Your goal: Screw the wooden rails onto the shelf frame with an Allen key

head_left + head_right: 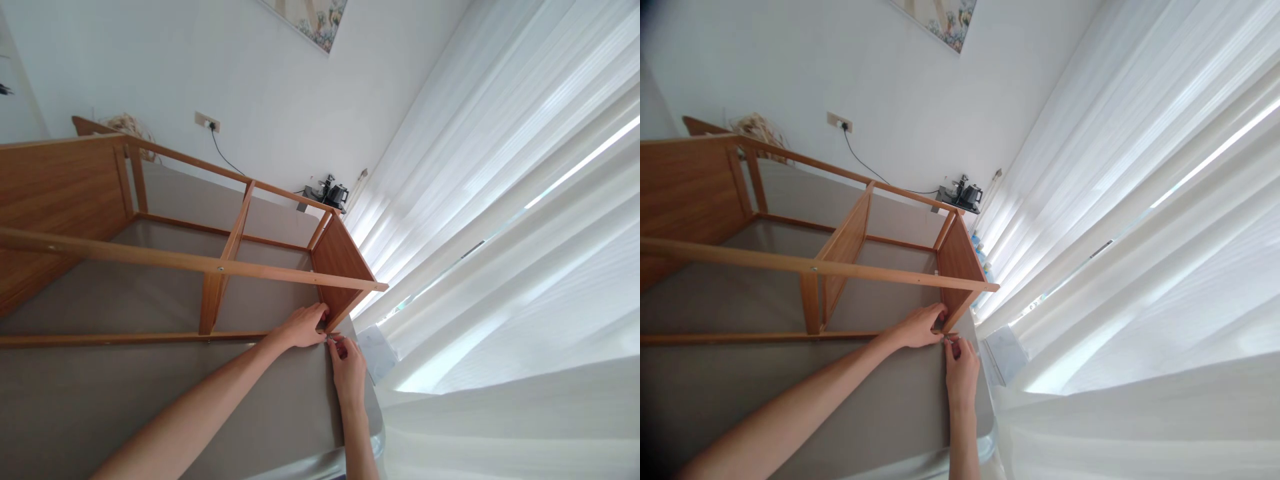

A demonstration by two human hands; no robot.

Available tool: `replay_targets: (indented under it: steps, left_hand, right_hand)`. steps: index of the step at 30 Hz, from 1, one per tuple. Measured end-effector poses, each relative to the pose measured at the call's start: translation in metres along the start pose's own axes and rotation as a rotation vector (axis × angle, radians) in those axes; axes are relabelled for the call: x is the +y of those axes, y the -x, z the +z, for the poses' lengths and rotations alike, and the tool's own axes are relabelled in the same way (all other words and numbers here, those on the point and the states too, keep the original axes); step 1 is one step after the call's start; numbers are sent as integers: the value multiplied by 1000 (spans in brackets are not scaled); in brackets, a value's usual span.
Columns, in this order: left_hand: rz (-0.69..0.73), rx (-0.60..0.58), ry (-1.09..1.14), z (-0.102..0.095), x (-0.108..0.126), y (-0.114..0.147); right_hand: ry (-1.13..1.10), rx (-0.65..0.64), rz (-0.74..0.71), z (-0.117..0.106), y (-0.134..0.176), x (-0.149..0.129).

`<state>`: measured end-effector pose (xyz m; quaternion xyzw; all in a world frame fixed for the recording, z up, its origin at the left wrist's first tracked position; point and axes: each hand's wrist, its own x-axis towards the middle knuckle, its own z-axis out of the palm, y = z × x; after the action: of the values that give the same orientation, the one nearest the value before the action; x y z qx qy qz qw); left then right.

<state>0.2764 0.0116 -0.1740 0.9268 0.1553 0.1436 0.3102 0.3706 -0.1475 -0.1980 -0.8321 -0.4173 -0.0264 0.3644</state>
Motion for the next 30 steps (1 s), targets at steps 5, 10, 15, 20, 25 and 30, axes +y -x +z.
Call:
replay_targets:
  steps: [5,10,15,20,25,30]
  left_hand:
    - [0,-57,-14,3,-3,-3]
    - [-3,-92,-24,4,-5,-4]
    - [-2,-91,-18,0,-3,-2]
    - [0,-80,-1,0,-3,-2]
    - [-10,-72,-1,3,-6,-4]
    - [-27,-66,-24,6,-6,-7]
  right_hand:
    - [0,30,4,0,0,-1]
    - [9,26,17,0,0,0]
    - [31,2,-2,-4,2,-4]
    - [61,-9,-31,-8,3,-8]
    - [43,14,-53,-7,4,-6]
    - [-50,67,5,-6,4,-4]
